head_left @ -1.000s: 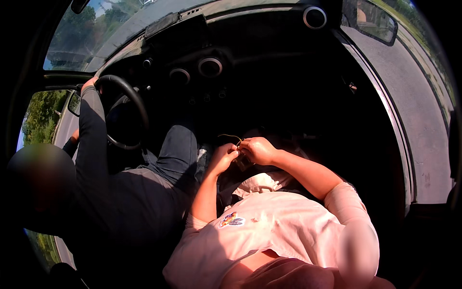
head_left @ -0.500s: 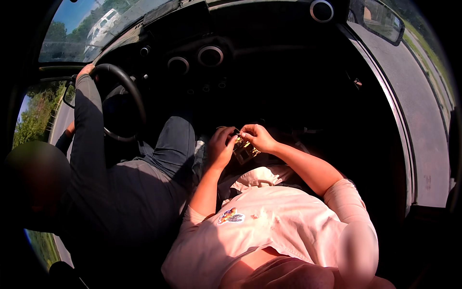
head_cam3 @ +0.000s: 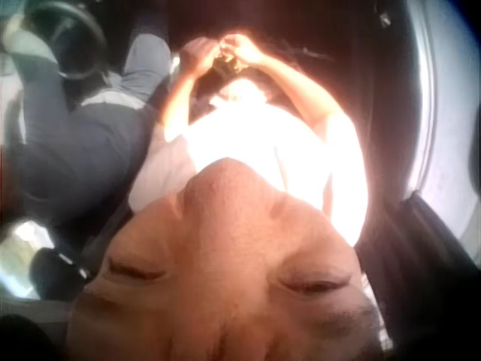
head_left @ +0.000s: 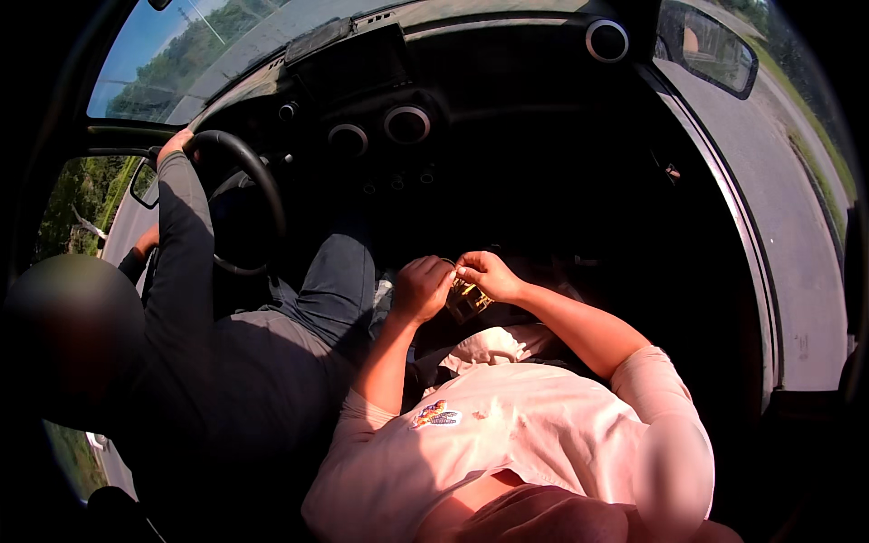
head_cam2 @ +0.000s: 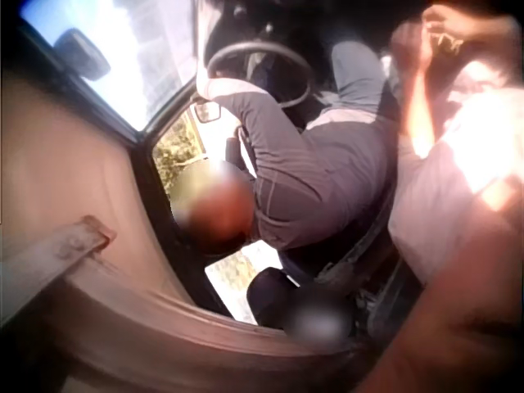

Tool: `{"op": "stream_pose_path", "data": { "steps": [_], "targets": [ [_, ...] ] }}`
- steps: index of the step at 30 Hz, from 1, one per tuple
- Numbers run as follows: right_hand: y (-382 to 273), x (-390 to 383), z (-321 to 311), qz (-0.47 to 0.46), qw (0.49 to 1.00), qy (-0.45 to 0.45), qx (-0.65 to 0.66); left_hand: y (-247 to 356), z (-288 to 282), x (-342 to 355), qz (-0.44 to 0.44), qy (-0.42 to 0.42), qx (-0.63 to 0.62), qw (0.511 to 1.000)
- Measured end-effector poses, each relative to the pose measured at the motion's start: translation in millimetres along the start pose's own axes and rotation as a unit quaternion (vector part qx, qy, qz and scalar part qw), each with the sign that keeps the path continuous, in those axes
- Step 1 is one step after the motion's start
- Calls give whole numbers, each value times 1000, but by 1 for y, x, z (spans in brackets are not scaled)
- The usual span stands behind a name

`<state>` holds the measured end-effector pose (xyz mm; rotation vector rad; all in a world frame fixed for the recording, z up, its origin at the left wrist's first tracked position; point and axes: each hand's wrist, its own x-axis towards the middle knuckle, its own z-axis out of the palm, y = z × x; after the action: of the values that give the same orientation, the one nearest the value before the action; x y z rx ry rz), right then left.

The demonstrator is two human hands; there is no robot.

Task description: The person sits in the passenger seat of a moving car and uses pliers to strip and twist wires attached to a small electronic circuit board. They manipulate the wires and components while the vehicle is in motion, occasionally adjusting their grip on the board and tools.

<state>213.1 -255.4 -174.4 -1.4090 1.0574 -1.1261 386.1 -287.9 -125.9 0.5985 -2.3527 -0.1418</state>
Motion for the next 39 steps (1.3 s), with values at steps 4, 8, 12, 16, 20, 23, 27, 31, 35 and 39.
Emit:
{"op": "stream_pose_path", "data": {
  "steps": [4, 8, 12, 16, 20, 23, 27, 31, 35, 39],
  "targets": [
    [-26, -9, 4, -76, 967, 17, -243, -5, 19, -19, -285, -59, -244, 925],
    [-31, -17, 3, -115, 957, -4, -268, -16, 20, -23, -438, -142, -505, 730],
    [-26, -11, -1, -99, 963, 20, -251, -12, 18, -18, -432, -127, -543, 709],
    [-8, -6, -3, 6, 996, 44, -84, 5, 21, -12, -299, 0, -340, 892],
    [-9, -3, -8, 26, 999, 38, 25, 9, 14, 0, -130, 53, -131, 981],
    [-3, -1, -6, 26, 998, 13, 58, 5, 12, -1, -47, 28, -99, 994],
    [-8, -4, -9, 21, 999, 10, 37, 3, 7, 2, -13, -10, -84, 996],
    [-12, -8, -14, 41, 994, 3, 100, 6, -1, 12, 11, -35, -116, 993],
    [-19, -22, -1, 55, 985, 1, 165, 11, -9, 4, 24, -44, -119, 992],
    [-19, -37, 13, 70, 979, 3, 191, 14, -14, -10, 44, -39, -147, 987]
  ]
}}
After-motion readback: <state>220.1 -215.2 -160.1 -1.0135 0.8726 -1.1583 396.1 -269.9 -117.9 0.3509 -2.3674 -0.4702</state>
